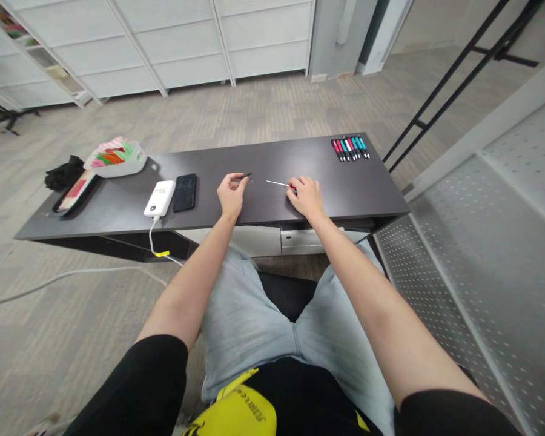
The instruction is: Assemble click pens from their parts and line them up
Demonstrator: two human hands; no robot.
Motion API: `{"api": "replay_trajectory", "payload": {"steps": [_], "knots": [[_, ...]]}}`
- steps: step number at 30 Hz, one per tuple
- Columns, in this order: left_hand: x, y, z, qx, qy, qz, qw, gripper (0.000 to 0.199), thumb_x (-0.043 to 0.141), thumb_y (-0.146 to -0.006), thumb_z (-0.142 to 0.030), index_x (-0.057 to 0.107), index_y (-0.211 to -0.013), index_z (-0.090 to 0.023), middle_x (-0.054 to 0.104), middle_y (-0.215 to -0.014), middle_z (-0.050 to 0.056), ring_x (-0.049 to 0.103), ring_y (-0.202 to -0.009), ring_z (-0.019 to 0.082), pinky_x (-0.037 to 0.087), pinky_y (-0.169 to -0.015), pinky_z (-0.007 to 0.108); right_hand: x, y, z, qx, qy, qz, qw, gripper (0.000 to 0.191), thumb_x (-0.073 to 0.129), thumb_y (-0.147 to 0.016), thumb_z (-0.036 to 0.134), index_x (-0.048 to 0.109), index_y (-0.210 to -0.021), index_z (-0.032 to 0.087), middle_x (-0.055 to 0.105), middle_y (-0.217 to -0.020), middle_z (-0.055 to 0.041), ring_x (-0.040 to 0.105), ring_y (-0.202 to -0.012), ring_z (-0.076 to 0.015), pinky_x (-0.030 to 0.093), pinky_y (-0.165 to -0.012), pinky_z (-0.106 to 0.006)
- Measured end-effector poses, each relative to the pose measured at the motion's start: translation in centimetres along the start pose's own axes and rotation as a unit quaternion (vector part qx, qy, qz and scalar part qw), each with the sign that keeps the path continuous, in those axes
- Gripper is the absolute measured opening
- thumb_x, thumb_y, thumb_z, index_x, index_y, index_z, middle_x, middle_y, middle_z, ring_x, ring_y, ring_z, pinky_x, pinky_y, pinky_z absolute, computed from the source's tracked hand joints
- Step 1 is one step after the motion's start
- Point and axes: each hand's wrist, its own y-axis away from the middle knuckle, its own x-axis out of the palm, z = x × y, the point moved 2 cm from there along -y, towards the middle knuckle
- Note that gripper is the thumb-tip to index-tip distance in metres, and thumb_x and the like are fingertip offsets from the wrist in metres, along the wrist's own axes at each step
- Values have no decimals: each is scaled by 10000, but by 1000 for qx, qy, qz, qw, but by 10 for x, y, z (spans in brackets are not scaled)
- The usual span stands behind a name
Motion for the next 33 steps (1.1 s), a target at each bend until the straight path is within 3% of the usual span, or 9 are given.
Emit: {"api": "replay_trajectory", "payload": {"steps": [6,11,14,18,23,27,30,33], "knots": [[13,-34,-8,39,-16,15,999,57,886,-1096,-211,911,-1136,-243,938,-1201,100,838,-1023,248,695,-1044,368,3,0,-3,0,-8,-9,1000,358,537,-1232,257,881,-1331,262,859,-1362,-205,713,-1331,-438,525,-1146,-559],[25,-64,-12,30,-106,119,987,89,865,-1109,-212,948,-1078,-228,933,-1087,95,842,-1025,275,697,-1071,404,2,1,-3,-8,-5,0,1000,343,545,-1245,264,879,-1320,265,851,-1353,-207,710,-1305,-437,526,-1118,-549],[31,-79,-14,14,-163,176,971,79,900,-1054,-207,961,-1020,-245,940,-1044,80,868,-1103,318,673,-1188,475,1,1,-3,-5,0,7,1000,334,554,-1250,256,877,-1329,266,853,-1356,-205,714,-1317,-438,525,-1121,-542],[36,-83,-17,1,-241,248,938,89,927,-1063,-261,992,-1015,-298,978,-1144,60,885,-1329,393,525,-1373,595,-1,2,-1,4,12,18,1000,337,548,-1269,266,872,-1362,254,851,-1386,-201,710,-1341,-422,506,-1137,-521],[39,-78,-20,4,-305,303,903,213,829,-1152,-301,1032,-1217,-302,952,-1169,72,851,-1285,374,477,-1307,590,0,5,1,-10,23,32,999,330,555,-1275,263,871,-1371,256,860,-1403,-200,702,-1357,-424,481,-1154,-518],[40,-77,-21,9,-329,308,893,308,797,-1174,-292,1002,-1404,-307,919,-1241,69,811,-1235,333,509,-1240,540,1,5,0,-13,25,25,999,322,555,-1266,257,867,-1345,261,861,-1376,-200,695,-1327,-428,480,-1121,-515],[34,-69,-22,18,-290,270,918,327,773,-1184,-270,964,-1448,-291,879,-1456,93,799,-1288,318,509,-1292,531,0,5,-1,-14,25,17,999,319,550,-1254,246,862,-1318,264,859,-1345,-194,690,-1300,-424,478,-1099,-509],[23,-48,-21,75,-256,232,935,330,796,-1164,-231,931,-1461,-280,798,-1619,111,792,-1377,312,440,-1417,555,-1,4,0,-7,27,17,999,326,540,-1257,249,859,-1325,255,858,-1347,-199,693,-1298,-422,478,-1105,-509]]}}
